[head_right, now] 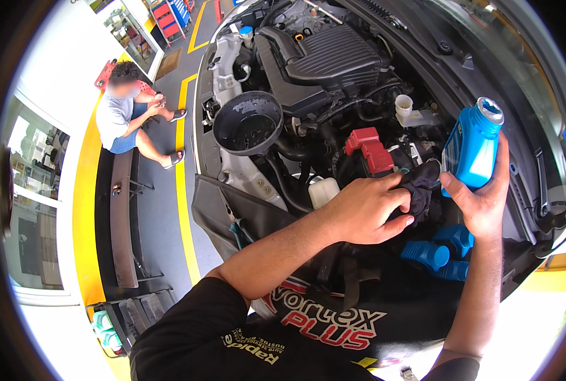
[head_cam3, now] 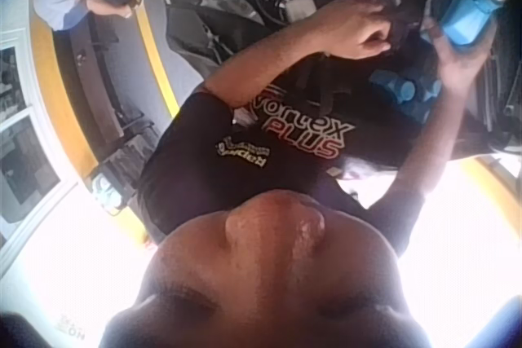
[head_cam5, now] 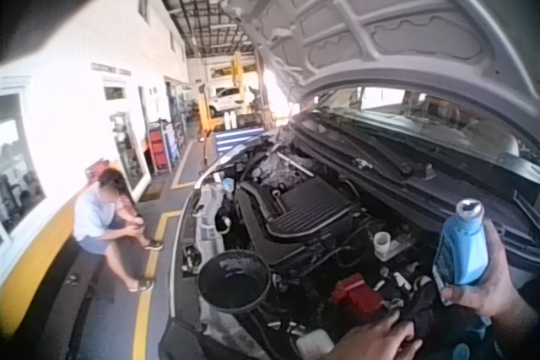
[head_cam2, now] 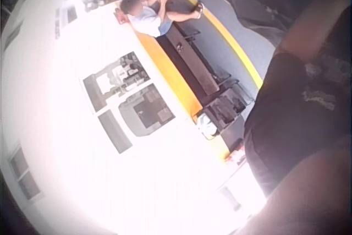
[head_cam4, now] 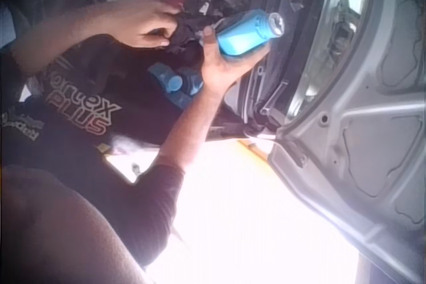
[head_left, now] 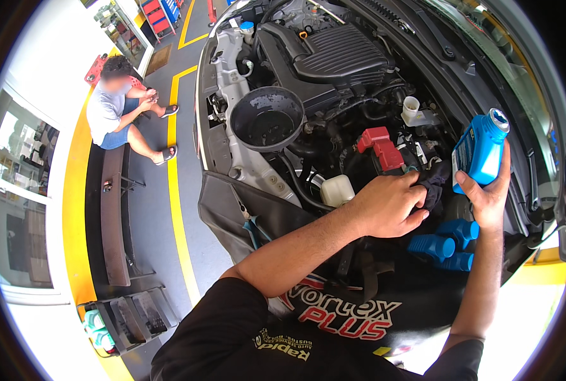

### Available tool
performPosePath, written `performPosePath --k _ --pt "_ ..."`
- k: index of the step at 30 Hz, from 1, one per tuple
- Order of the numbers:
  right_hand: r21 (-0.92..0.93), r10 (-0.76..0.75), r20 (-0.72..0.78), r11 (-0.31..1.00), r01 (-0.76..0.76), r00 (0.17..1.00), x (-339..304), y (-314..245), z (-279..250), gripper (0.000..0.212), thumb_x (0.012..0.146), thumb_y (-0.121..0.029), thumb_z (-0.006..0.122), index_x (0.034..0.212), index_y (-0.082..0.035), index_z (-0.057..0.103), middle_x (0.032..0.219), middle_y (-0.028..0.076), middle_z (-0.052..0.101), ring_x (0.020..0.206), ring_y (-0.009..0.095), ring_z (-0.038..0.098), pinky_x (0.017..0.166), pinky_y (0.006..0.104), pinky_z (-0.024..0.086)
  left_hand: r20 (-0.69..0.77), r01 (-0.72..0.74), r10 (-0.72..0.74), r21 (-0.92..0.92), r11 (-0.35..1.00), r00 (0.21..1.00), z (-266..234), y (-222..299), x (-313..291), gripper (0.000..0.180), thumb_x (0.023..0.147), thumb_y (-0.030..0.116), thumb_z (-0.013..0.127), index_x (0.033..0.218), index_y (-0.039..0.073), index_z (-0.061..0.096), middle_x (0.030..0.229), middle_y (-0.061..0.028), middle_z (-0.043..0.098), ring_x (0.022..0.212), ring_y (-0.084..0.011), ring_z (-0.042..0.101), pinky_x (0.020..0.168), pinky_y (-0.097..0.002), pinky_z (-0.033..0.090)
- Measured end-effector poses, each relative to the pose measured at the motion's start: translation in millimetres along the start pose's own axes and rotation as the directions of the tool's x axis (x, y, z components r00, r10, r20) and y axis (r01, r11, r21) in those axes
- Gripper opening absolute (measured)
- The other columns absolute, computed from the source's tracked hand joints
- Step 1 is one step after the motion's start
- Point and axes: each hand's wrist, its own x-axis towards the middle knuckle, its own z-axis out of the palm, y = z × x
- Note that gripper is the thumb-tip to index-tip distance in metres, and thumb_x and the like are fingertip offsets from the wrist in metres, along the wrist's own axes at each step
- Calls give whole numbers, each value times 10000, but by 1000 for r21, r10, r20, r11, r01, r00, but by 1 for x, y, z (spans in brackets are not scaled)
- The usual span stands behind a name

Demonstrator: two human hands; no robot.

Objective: The person opens a blue fluid bottle and pours its contents into a funnel placed in the car's engine bay. They handle the bottle and funnel repeatedly, adjusting position and wiping the bottle with a cloth during the process.

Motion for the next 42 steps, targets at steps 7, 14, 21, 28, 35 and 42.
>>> performPosePath --k 7,14,21,28,35,42 --pt "-9 7 5 1000 -7 1000 0 -2 0 1119 790 -181 959 1682 -27 301 1490 167 572 1356 306 610 1161 474 506 9 5 -5 0 1000 1000 -1 0 0 255 950 306 799 947 78 686 969 -115 639 793 -331 713 678 -464 563" --pt "-70 8 -28 997 -10 1000 -1 -3 2 1165 773 -232 952 1704 -21 284 1488 198 599 1350 335 627 1163 484 509 15 12 -12 4 1000 1000 -1 1 0 255 952 302 799 952 72 689 977 -122 641 799 -337 717 688 -464 570" --pt "8 60 8 998 -60 998 -3 -7 3 1189 785 -174 955 1727 -31 243 1522 191 573 1377 327 603 1176 484 496 -137 106 -106 -7 994 985 -2 5 1 263 953 297 805 979 61 692 1047 -161 647 830 -374 731 727 -493 588" --pt "187 86 99 977 -104 991 -12 -14 22 1205 801 -87 976 1710 -33 187 1465 191 587 1307 303 647 1095 462 565 -362 64 -86 -74 995 928 -2 1 3 533 849 325 903 1220 32 656 1255 -243 578 885 -446 741 807 -525 623" --pt "180 151 183 966 -184 971 -17 -33 45 1042 812 -24 961 1603 -46 284 1364 150 611 1234 267 664 1044 435 588 -301 104 -102 -10 995 948 -6 12 0 915 712 416 987 1402 -14 567 1481 -375 433 990 -509 747 888 -529 639" --pt "191 247 195 940 -283 949 -28 -40 71 1012 827 -86 984 1535 -95 260 1313 113 601 1200 230 654 1014 417 598 -324 155 -120 83 984 939 -4 10 -2 971 654 394 972 1385 -77 542 1556 -411 373 992 -509 760 835 -518 673"
